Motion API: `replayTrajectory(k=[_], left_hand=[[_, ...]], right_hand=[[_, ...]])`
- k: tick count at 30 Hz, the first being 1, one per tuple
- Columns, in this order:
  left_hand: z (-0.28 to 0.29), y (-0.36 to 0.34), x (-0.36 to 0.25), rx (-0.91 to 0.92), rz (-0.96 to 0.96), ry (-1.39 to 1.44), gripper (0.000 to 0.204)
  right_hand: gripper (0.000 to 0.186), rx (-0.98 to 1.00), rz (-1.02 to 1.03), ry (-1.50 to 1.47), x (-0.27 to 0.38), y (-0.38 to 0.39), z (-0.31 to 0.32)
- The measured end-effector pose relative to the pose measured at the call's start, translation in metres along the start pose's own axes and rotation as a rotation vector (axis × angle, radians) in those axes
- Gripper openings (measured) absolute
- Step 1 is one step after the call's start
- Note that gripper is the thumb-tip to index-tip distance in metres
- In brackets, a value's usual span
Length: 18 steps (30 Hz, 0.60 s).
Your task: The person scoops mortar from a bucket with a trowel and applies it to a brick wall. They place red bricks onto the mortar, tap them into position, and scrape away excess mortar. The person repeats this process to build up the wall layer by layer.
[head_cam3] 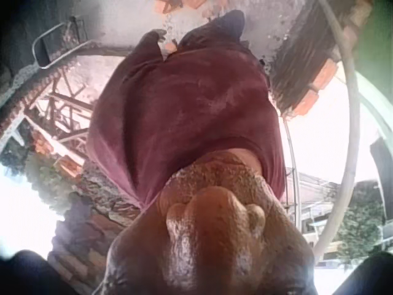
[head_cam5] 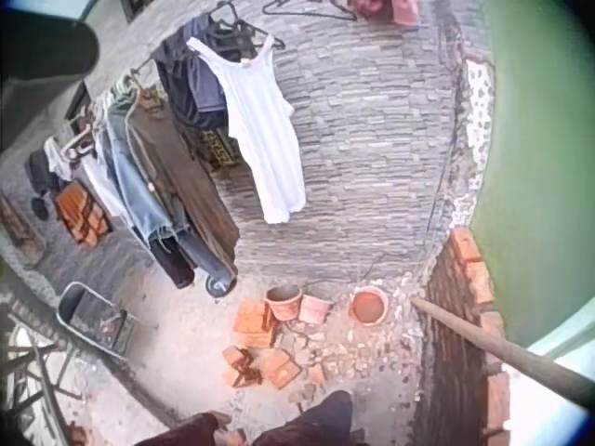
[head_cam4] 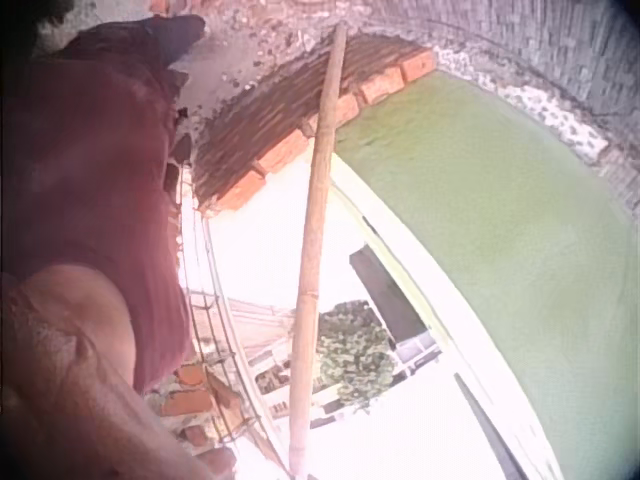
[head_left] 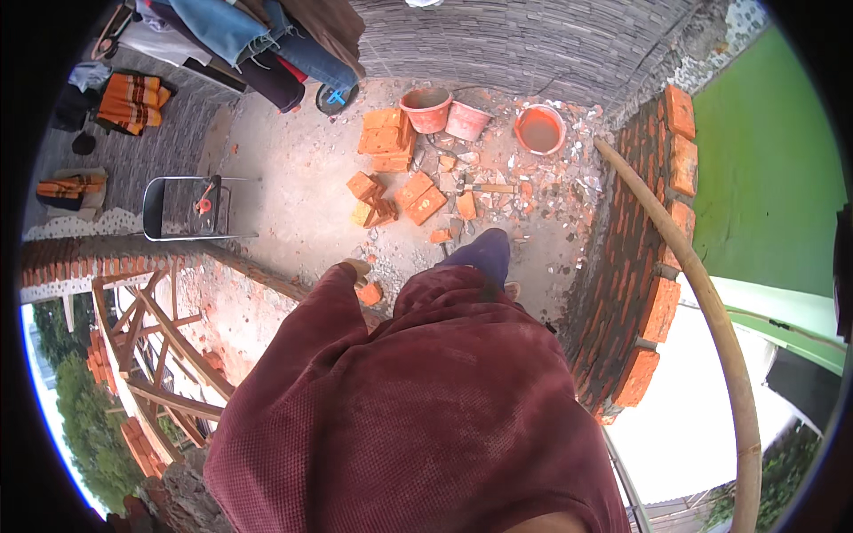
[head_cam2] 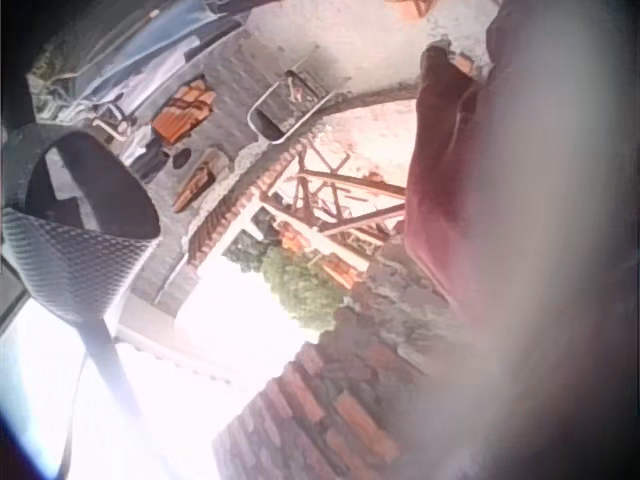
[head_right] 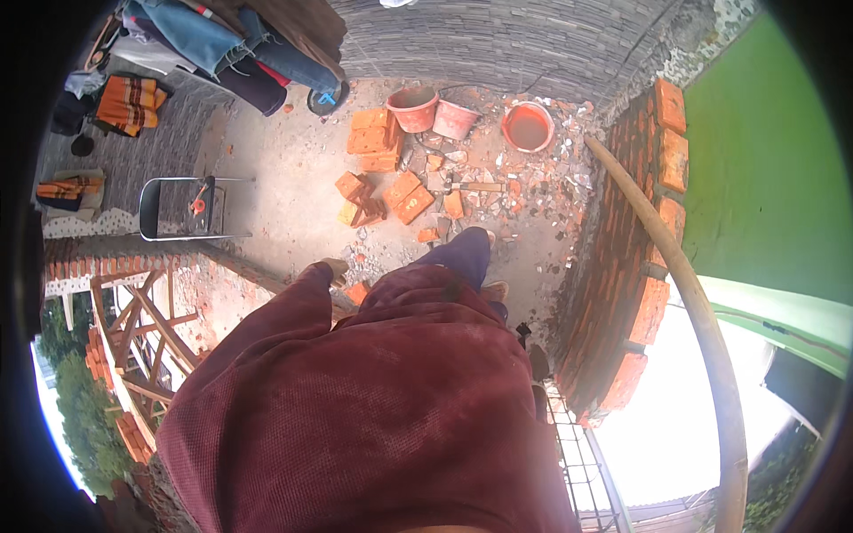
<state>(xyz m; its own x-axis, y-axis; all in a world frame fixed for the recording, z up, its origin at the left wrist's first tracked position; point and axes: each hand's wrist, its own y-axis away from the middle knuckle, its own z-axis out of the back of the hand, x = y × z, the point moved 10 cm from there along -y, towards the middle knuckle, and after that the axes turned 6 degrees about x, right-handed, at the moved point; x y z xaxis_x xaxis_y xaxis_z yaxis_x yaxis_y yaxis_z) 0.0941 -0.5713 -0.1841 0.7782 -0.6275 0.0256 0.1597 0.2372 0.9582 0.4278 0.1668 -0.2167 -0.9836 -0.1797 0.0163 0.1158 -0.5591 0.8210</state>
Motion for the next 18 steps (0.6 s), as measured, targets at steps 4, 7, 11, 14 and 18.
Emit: replayTrajectory(k=[4,7,11,14,18], left_hand=[[-0.039,0.011,-0.028,-0.063,-0.338,-0.374,0.056],[-0.075,0.029,-0.156,-0.093,-0.617,-0.185,0.056],[-0.086,0.033,-0.18,-0.333,-1.009,-0.102,0.048],[-0.084,0.016,-0.2,-0.218,-1.03,-0.127,0.051],[-0.099,-0.063,-0.082,0.022,-0.583,-0.098,0.069]], right_hand=[[0.024,0.242,0.201,-0.431,0.149,-0.031,0.019],[0.02,0.257,0.221,-0.543,0.23,-0.031,0.087],[0.015,0.355,0.193,-0.446,0.306,-0.015,0.072],[0.012,0.325,0.165,-0.438,0.327,-0.01,0.091],[0.011,0.416,0.161,-0.487,0.383,0.027,0.059]])
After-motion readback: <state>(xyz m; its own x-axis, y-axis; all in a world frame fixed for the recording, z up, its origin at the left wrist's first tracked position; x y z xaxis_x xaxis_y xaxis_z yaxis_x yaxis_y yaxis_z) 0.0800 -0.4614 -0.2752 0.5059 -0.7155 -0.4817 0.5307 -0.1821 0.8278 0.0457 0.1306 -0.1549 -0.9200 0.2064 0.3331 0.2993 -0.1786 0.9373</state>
